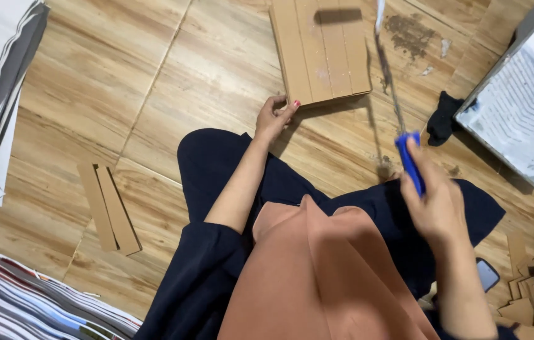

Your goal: Applying glue to cardboard strips using a roller and assembling them onto a base sheet.

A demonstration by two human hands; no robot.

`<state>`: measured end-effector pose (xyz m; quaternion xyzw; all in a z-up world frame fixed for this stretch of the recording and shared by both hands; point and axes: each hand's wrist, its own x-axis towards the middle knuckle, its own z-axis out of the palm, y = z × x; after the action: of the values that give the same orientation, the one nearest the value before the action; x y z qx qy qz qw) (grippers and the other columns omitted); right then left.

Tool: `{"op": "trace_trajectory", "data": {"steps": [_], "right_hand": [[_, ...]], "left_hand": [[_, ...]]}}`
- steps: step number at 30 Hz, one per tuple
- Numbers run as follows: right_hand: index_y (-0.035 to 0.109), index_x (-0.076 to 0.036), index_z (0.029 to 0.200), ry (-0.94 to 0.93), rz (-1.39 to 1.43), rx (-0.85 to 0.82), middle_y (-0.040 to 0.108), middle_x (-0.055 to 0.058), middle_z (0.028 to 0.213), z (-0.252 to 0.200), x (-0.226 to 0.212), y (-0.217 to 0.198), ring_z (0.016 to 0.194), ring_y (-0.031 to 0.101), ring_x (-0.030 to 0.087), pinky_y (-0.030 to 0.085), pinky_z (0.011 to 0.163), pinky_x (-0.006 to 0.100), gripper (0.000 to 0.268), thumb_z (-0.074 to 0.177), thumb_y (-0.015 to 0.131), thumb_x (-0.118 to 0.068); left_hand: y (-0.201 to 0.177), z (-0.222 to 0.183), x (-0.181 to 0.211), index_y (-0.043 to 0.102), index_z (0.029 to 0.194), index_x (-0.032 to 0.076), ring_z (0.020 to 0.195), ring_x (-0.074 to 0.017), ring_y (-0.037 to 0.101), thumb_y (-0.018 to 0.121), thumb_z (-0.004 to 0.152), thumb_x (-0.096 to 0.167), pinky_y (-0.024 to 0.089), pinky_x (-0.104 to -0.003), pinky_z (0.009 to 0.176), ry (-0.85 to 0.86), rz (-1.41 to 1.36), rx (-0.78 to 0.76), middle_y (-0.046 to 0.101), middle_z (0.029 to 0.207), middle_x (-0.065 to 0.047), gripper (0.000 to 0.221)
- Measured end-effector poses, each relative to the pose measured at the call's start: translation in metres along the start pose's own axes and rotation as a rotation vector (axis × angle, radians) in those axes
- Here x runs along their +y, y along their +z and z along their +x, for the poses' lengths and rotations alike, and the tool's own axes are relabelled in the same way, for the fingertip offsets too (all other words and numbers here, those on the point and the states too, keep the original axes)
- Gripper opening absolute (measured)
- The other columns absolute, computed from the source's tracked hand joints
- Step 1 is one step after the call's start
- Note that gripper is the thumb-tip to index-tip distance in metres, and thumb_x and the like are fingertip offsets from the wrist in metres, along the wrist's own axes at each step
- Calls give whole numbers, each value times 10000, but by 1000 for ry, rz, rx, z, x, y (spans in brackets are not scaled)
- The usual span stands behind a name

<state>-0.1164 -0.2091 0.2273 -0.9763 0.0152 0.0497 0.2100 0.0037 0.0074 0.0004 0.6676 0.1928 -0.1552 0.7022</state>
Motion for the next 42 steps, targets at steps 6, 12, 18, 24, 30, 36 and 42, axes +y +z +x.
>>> {"op": "trace_trajectory", "data": {"steps": [6, 12, 18, 24, 30, 36, 42], "right_hand": [[507, -167, 1295, -35, -172, -63, 572, 154, 746, -29, 15, 24, 535, 549, 327, 459, 510, 401, 497, 805, 576, -122], [515, -34, 1271, -158, -86, -55, 630, 232, 930, 45, -9, 24, 683, 611, 365, 467, 600, 420, 505, 768, 566, -24], [483, -203, 1318, -85, -282, -119, 618, 183, 805, -13, 23, 21, 646, 602, 353, 482, 568, 427, 529, 799, 566, -152], [414, -278, 1360, 102, -415, -311, 627, 99, 695, -61, 25, -12, 469, 620, 211, 536, 511, 353, 606, 786, 586, -188], [551, -91, 1263, -221, -267, -69, 590, 222, 748, 22, 5, 16, 595, 566, 364, 456, 543, 432, 495, 770, 600, -69], [519, -84, 1295, -201, -231, -66, 622, 239, 820, 44, -15, 27, 627, 598, 383, 472, 558, 451, 518, 781, 573, -57], [463, -183, 1316, -73, -314, -152, 607, 194, 991, 2, 4, 23, 731, 610, 394, 498, 613, 463, 537, 788, 557, -154]], "left_hand": [[0, -4, 6, 478, 1180, -1, 605, -110, 566, 663, 720, 327, 469, -208, 548, -37, -14, 5, 596, 727, -75, 595], [1, 2, 0, 470, 1180, -24, 601, -108, 565, 676, 704, 326, 469, -197, 521, -15, -31, 5, 611, 804, -110, 626], [0, 1, 3, 486, 1171, -16, 672, -123, 593, 681, 685, 341, 508, -208, 583, -30, -23, 11, 623, 864, -126, 634], [0, -7, 15, 466, 1197, -8, 757, -128, 603, 666, 689, 348, 531, -227, 668, -68, -12, 15, 604, 978, -128, 652], [3, 11, -8, 478, 1171, -39, 664, -115, 583, 690, 681, 327, 515, -207, 548, -19, -13, 24, 600, 1033, -147, 648], [1, 8, -5, 487, 1156, -40, 656, -121, 600, 681, 671, 363, 516, -209, 562, -15, 27, 10, 613, 995, -146, 660], [0, 5, -1, 476, 1182, -25, 573, -109, 571, 690, 664, 371, 468, -201, 488, -36, 11, 17, 615, 746, -98, 686]]}}
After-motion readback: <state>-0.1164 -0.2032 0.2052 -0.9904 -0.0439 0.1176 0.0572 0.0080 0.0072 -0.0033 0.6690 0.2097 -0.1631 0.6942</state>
